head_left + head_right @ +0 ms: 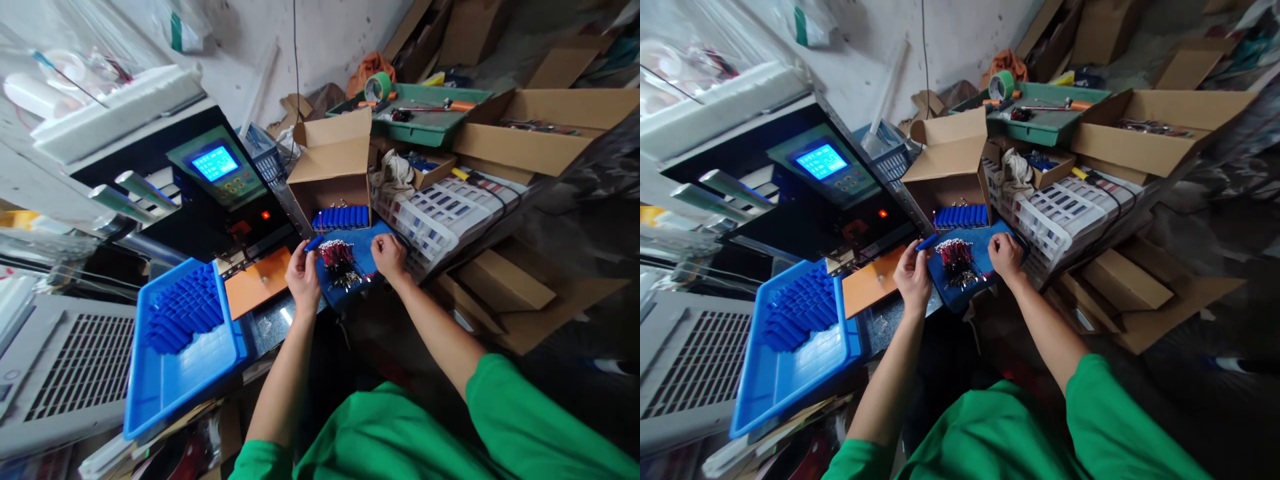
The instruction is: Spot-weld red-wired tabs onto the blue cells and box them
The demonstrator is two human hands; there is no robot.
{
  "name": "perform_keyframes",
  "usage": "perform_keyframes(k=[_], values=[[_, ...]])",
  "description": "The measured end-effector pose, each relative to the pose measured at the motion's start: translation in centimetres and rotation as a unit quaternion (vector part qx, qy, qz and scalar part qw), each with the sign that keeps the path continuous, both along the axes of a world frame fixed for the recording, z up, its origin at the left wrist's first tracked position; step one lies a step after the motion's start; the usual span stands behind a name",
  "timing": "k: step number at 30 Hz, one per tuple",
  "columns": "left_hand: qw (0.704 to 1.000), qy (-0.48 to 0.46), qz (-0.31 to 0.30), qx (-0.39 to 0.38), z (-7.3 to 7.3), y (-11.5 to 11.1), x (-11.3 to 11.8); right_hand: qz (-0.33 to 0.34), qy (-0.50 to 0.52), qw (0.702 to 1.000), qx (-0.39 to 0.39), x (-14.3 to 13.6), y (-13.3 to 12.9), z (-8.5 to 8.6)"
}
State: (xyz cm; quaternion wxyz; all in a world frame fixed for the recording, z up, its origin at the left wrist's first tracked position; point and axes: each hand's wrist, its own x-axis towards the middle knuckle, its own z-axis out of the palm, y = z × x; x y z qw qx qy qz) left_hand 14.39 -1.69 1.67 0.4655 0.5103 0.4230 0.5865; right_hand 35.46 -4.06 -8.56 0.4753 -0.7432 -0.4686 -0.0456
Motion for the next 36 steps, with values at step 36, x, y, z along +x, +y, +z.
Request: perform_keyframes(k=[36], values=[[0.922, -0.133, -0.044, -0.361, -1.5, 4.3, 17.9, 0.022, -0.031, 0.999, 0.002, 0.5, -0.1, -0.4]])
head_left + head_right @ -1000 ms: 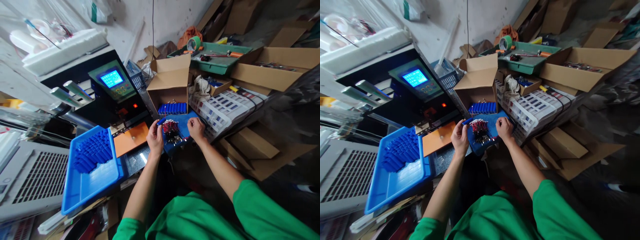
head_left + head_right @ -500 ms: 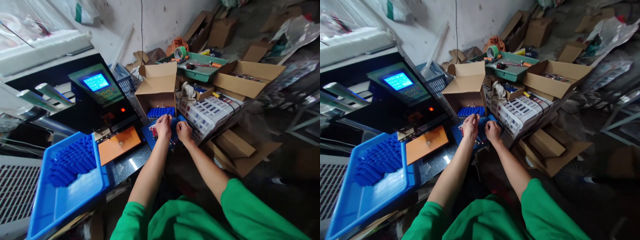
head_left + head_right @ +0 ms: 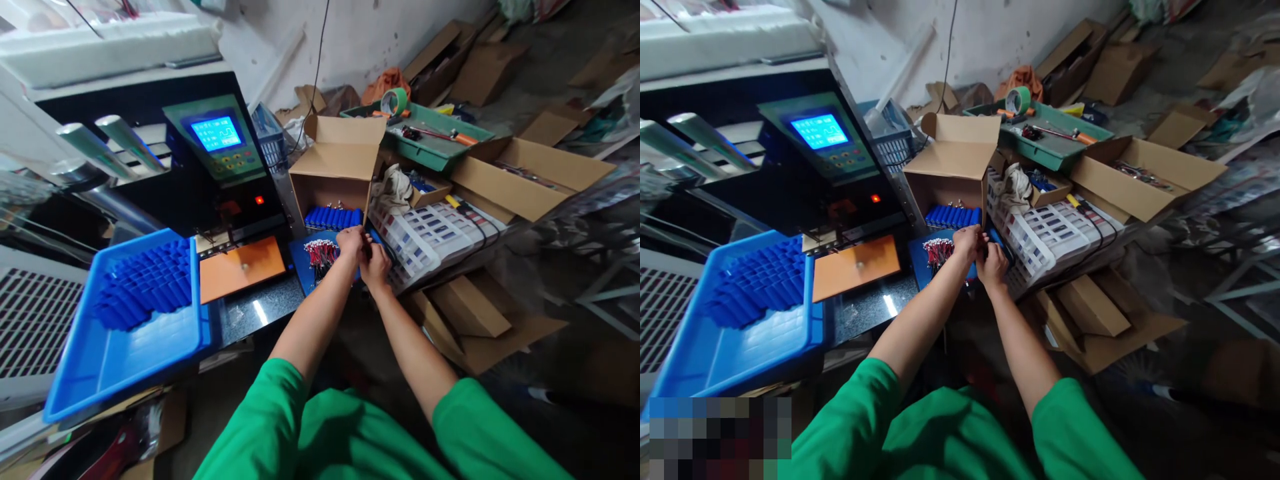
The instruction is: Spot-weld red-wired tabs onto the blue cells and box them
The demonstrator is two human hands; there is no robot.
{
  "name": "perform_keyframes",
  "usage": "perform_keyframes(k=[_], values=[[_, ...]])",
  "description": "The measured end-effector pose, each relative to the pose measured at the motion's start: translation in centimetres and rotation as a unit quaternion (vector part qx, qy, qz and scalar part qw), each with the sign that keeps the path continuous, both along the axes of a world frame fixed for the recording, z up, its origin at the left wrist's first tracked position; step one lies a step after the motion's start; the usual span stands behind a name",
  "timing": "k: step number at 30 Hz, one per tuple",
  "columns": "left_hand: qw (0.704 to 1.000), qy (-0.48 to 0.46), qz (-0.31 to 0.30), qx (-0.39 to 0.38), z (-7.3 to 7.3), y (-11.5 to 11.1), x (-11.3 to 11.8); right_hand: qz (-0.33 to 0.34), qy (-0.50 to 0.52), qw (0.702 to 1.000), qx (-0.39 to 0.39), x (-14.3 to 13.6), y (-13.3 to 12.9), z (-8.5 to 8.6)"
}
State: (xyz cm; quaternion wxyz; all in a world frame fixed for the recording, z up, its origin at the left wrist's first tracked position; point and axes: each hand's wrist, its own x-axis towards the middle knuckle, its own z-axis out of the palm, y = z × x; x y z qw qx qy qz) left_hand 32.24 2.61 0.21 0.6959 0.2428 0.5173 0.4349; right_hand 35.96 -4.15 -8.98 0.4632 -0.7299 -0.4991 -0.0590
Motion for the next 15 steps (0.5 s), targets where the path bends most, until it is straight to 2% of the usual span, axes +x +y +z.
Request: perform_keyframes(k=[2, 4, 5, 6, 8, 11, 13, 15], values=[[0.997, 0.05, -0.041, 0.031, 0.1, -0.1, -0.9, -0.008, -0.002, 1.0, -0.006, 0.0, 0.0, 0.2], [0.975, 0.159, -0.084, 0.129, 0.3, -0.2, -2.3, -0.01, -0.004, 1.0, -0.007, 0.0, 0.0, 0.3], [0.945, 0.233, -0.108, 0.205, 0.5, -0.2, -3.0, -0.009, -0.005, 1.0, -0.006, 0.0, 0.0, 0.3], [0.9, 0.304, -0.128, 0.286, 0.7, 0.0, -3.7, -0.006, -0.005, 1.0, -0.005, 0.0, 0.0, 0.3], [0.791, 0.421, -0.167, 0.412, 1.2, 0.4, -4.7, -0.004, -0.003, 1.0, -0.002, 0.0, 0.1, 0.3], [0.64, 0.548, -0.222, 0.491, 1.8, 1.4, -5.2, -0.006, 0.001, 1.0, -0.001, 0.0, 0.2, 0.3], [0.58, 0.588, -0.257, 0.502, 1.7, 2.0, -4.9, -0.004, 0.003, 1.0, 0.003, 0.0, 0.2, 0.3], [0.564, 0.598, -0.272, 0.5, 1.2, 2.5, -4.5, -0.003, 0.003, 1.0, 0.009, 0.0, 0.2, 0.4]])
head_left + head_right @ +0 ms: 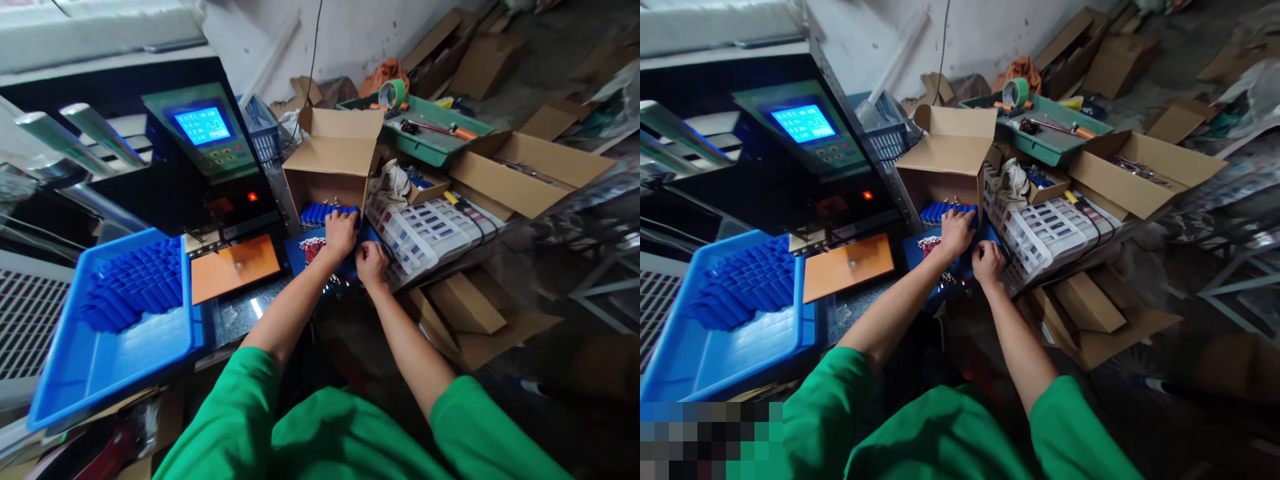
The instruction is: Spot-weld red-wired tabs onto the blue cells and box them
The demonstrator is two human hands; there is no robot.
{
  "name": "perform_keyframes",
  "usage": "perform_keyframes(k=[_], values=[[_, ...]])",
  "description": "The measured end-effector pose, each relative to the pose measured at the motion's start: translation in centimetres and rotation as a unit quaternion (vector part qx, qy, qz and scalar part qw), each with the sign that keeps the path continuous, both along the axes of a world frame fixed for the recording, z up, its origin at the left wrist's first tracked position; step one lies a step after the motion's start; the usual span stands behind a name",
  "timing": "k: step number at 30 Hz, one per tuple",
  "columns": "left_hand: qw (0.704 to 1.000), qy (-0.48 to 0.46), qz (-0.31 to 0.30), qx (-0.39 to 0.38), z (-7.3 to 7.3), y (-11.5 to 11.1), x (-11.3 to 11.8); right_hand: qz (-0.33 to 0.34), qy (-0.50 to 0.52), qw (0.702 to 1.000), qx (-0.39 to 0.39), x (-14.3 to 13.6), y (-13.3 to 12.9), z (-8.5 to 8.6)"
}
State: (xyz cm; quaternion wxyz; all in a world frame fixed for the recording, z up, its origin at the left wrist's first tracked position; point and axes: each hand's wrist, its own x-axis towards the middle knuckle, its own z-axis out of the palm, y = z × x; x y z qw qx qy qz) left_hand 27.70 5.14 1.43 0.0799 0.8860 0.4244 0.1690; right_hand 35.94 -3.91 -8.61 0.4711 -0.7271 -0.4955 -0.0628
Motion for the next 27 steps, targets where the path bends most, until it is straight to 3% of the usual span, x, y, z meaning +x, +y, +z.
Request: perform_keyframes(k=[7, 15, 24, 27], values=[[0.998, -0.035, -0.029, -0.03, -1.6, 1.2, 0.3, -0.005, -0.005, 1.0, 0.006, 0.0, 0.1, -0.1], [0.997, -0.054, -0.022, -0.04, -1.5, 2.1, 1.0, -0.014, -0.009, 1.0, -0.006, -0.2, 0.0, 0.0], [0.993, -0.096, -0.06, -0.045, -2.3, 1.7, -0.6, -0.016, -0.004, 0.999, -0.028, -0.1, 0.1, 0.1], [0.987, -0.135, -0.077, -0.043, -1.9, 1.6, -1.0, -0.016, -0.008, 0.999, -0.028, -0.1, 0.2, 0.1]])
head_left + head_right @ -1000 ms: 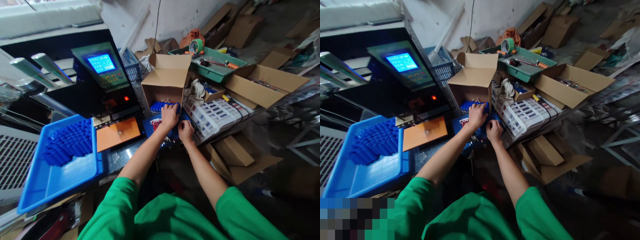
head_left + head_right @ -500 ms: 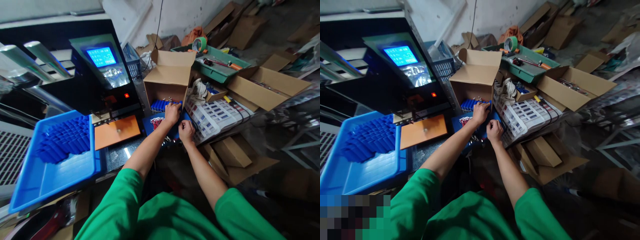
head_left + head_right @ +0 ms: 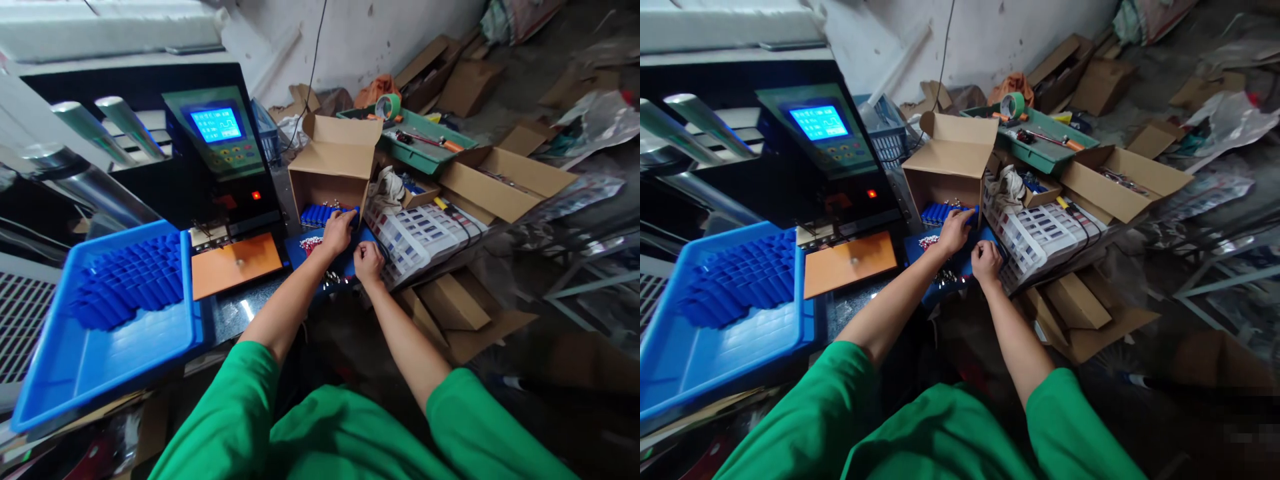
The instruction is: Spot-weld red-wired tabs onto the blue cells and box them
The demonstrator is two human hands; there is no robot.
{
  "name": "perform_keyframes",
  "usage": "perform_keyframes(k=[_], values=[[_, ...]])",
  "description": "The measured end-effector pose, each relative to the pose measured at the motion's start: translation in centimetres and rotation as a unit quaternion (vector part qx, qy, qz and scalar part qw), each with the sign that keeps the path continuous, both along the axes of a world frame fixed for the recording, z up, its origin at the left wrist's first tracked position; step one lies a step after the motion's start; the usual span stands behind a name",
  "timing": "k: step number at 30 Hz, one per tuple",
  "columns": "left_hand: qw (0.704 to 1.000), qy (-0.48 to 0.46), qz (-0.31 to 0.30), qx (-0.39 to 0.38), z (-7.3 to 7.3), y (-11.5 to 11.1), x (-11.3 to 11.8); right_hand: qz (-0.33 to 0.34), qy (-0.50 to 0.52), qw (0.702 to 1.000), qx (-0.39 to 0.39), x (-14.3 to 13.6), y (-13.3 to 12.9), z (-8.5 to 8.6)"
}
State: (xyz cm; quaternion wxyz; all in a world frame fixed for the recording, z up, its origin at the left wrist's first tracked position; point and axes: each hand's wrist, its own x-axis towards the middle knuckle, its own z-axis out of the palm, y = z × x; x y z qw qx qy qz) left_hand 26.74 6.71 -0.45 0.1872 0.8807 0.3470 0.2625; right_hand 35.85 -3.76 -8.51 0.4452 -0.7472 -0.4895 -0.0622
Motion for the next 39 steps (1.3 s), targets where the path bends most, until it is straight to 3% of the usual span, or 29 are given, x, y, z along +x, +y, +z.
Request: perform_keyframes(k=[4, 7, 9, 12, 15, 17, 20, 24, 28, 32, 36, 39], values=[[0.996, -0.09, -0.004, -0.019, 2.2, -0.9, -2.3, 0.0, -0.002, 1.0, -0.007, 0.0, 0.0, 0.0], [0.981, -0.188, 0.018, -0.036, 4.2, -3.5, -6.7, -0.006, -0.006, 1.0, -0.007, 0.0, 0.0, 0.1], [0.969, -0.237, 0.052, -0.035, 4.7, -6.2, -10.6, -0.011, -0.008, 1.0, -0.004, 0.0, 0.0, 0.1], [0.964, -0.228, 0.128, -0.044, 3.3, -10.8, -16.7, -0.012, -0.01, 1.0, -0.006, -0.1, 0.0, 0.1], [0.967, -0.179, 0.165, -0.079, 0.0, -14.2, -21.3, -0.012, -0.007, 1.0, -0.023, -0.2, 0.0, 0.4], [0.963, -0.171, 0.183, -0.103, -2.1, -15.3, -23.2, -0.015, 0.003, 0.999, -0.039, -0.2, -0.1, 0.8], [0.954, -0.19, 0.191, -0.128, -3.7, -15.6, -24.3, -0.017, 0.042, 0.996, -0.076, -0.3, -0.1, 2.0], [0.941, -0.216, 0.199, -0.168, -3.6, -15.2, -24.4, 0.027, 0.11, 0.987, -0.112, -0.5, 0.3, 4.5], [0.938, -0.225, 0.189, -0.183, -3.5, -15.1, -24.4, 0.08, 0.106, 0.976, -0.171, -1.5, 1.6, 6.4], [0.938, -0.224, 0.192, -0.18, -3.6, -15.1, -24.5, 0.094, 0.119, 0.947, -0.284, -2.6, 3.4, 6.8], [0.94, -0.22, 0.196, -0.172, -3.6, -15.1, -24.5, 0.064, 0.182, 0.93, -0.313, -3.4, 4.6, 6.7], [0.942, -0.22, 0.191, -0.168, -3.6, -15.1, -24.5, 0.046, 0.174, 0.928, -0.327, -4.0, 4.8, 6.9]])
